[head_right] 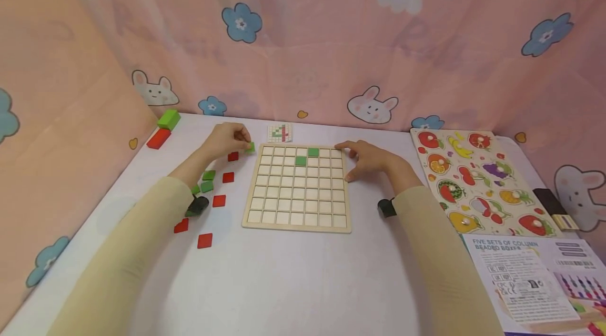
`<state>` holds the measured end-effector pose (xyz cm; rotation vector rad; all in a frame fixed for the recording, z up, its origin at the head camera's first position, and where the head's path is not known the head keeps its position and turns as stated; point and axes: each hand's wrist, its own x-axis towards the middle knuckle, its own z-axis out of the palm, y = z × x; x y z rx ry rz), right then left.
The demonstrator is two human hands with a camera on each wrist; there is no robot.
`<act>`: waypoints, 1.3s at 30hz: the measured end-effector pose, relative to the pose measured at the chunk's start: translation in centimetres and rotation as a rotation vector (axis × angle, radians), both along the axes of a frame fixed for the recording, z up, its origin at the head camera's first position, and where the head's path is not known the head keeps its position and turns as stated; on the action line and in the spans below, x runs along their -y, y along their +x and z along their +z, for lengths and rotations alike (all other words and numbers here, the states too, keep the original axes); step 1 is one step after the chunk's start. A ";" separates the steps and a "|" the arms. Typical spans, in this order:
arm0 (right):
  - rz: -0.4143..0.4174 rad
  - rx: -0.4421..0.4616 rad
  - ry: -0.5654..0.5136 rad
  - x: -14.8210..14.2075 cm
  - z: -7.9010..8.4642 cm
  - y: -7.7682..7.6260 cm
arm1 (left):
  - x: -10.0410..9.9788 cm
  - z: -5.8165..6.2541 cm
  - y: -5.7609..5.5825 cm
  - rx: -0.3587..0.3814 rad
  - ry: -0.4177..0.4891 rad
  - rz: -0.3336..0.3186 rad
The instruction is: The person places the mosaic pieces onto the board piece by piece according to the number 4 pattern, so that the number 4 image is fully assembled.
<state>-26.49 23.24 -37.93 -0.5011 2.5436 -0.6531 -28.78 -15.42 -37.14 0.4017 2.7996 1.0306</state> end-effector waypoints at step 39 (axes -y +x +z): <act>-0.011 -0.004 0.031 -0.1 -0.4 -0.4 | -7.3 -0.7 1.8 -0.021 -0.178 -0.361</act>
